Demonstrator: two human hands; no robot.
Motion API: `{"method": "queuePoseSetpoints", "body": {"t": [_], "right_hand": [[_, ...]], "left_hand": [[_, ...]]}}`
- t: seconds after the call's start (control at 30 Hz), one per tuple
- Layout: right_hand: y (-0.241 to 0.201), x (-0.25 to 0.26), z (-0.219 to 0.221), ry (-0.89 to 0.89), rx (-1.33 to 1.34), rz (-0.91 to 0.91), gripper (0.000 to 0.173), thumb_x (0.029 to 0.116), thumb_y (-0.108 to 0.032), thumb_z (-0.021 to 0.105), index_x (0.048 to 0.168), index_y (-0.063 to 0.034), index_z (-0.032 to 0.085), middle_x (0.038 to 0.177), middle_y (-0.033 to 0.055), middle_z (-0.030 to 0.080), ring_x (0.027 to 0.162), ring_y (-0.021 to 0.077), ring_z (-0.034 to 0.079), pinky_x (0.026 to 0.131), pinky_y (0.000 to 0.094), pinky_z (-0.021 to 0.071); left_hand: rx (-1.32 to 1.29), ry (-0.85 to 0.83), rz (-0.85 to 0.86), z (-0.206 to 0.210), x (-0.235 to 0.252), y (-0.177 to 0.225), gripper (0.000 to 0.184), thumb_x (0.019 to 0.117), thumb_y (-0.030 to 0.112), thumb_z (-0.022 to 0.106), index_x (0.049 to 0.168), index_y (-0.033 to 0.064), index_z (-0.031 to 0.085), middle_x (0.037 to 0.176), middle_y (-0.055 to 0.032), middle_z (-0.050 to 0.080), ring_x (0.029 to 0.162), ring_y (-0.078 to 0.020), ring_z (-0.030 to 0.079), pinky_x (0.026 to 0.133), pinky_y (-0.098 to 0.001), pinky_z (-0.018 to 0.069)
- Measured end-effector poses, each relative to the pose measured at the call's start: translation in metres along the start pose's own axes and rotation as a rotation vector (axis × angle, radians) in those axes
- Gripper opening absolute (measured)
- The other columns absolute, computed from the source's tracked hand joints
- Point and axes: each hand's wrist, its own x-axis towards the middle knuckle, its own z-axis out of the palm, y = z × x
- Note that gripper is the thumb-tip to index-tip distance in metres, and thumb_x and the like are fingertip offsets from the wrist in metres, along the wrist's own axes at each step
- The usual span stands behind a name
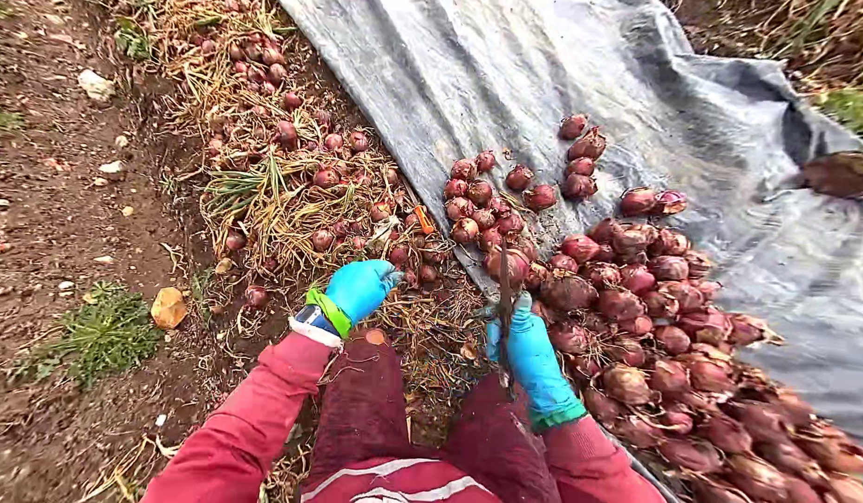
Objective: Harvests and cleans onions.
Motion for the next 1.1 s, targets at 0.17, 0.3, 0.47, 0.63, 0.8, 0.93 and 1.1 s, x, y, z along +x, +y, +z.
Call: {"method": "queuePoseSetpoints", "body": {"t": [0.17, 0.3, 0.47, 0.63, 0.8, 0.93, 1.1], "right_hand": [[0.051, 0.033, 0.037, -0.191, -0.052, 0.205, 0.079, 0.1057, -0.064, 0.017, 0.104, -0.0035, 0.068, 0.064, 0.0106, 0.063, 0.05, 0.0235, 0.062, 0.048, 0.0405, 0.0556], [0.085, 0.035, 0.11, -0.353, -0.064, 0.414, 0.074, 0.1083, -0.057, 0.018, 0.116, -0.0038, 0.068, 0.066, 0.0106, 0.065, 0.051, 0.0229, 0.062, 0.048, 0.0402, 0.0557], [0.056, 0.041, 0.151, -0.361, -0.148, 0.611, 0.058, 0.1132, -0.039, 0.024, 0.117, 0.0002, 0.066, 0.069, 0.0085, 0.068, 0.053, 0.019, 0.063, 0.05, 0.0358, 0.0557], [0.075, 0.063, 0.154, -0.343, -0.117, 0.668, 0.08, 0.1085, -0.055, 0.009, 0.107, 0.0003, 0.067, 0.066, 0.0119, 0.067, 0.05, 0.023, 0.063, 0.048, 0.0392, 0.0559], [0.057, 0.082, 0.189, -0.655, 0.071, 0.515, 0.087, 0.096, -0.079, 0.023, 0.104, -0.0047, 0.067, 0.061, 0.006, 0.062, 0.048, 0.0206, 0.061, 0.047, 0.0381, 0.0566], [0.016, 0.075, 0.191, -0.631, 0.021, 0.178, 0.093, 0.0783, -0.096, 0.032, 0.09, -0.0096, 0.064, 0.062, 0.0014, 0.062, 0.049, 0.0156, 0.061, 0.047, 0.0354, 0.0556], [-0.003, 0.044, 0.121, -0.599, -0.057, 0.186, 0.082, 0.0961, -0.08, 0.026, 0.092, -0.0096, 0.067, 0.059, 0.0022, 0.056, 0.046, 0.0159, 0.055, 0.045, 0.0346, 0.0507]], "left_hand": [[0.012, -0.331, -0.569, 0.08, -0.087, -0.181, 0.05, 0.0909, 0.064, 0.067, 0.094, 0.015, 0.076, 0.092, -0.0089, 0.074, 0.094, -0.0294, 0.071, 0.088, -0.0596, 0.0556], [-0.164, 0.118, -0.908, 0.079, -0.083, -0.309, 0.042, 0.1042, 0.049, 0.056, 0.114, 0.0137, 0.076, 0.109, -0.016, 0.075, 0.11, -0.0361, 0.07, 0.098, -0.0645, 0.0516], [-0.53, 0.423, -1.141, 0.096, 0.03, -0.426, 0.071, 0.0867, 0.026, 0.081, 0.149, 0.0103, 0.051, 0.128, -0.0232, 0.068, 0.113, -0.0404, 0.069, 0.097, -0.0635, 0.0559], [-0.743, 0.336, -1.175, 0.127, 0.025, -0.392, 0.066, 0.0832, 0.057, 0.082, 0.118, 0.0022, 0.068, 0.093, -0.0217, 0.068, 0.075, -0.035, 0.065, 0.07, -0.0582, 0.0553], [-0.617, 0.095, -0.515, 0.077, -0.026, -0.237, 0.064, 0.0759, 0.067, 0.081, 0.108, 0.0125, 0.075, 0.094, -0.0036, 0.076, 0.093, -0.0176, 0.074, 0.088, -0.0488, 0.0607], [-0.616, -0.313, -0.135, 0.04, -0.024, -0.148, 0.07, 0.0829, 0.077, 0.067, 0.102, 0.0106, 0.074, 0.091, -0.0046, 0.074, 0.09, -0.0162, 0.072, 0.085, -0.0459, 0.0595], [-0.126, -0.363, -0.171, 0.005, -0.012, -0.099, 0.067, 0.0753, 0.078, 0.074, 0.1, 0.0158, 0.073, 0.087, -0.004, 0.072, 0.088, -0.0227, 0.07, 0.083, -0.0532, 0.0571]]}}
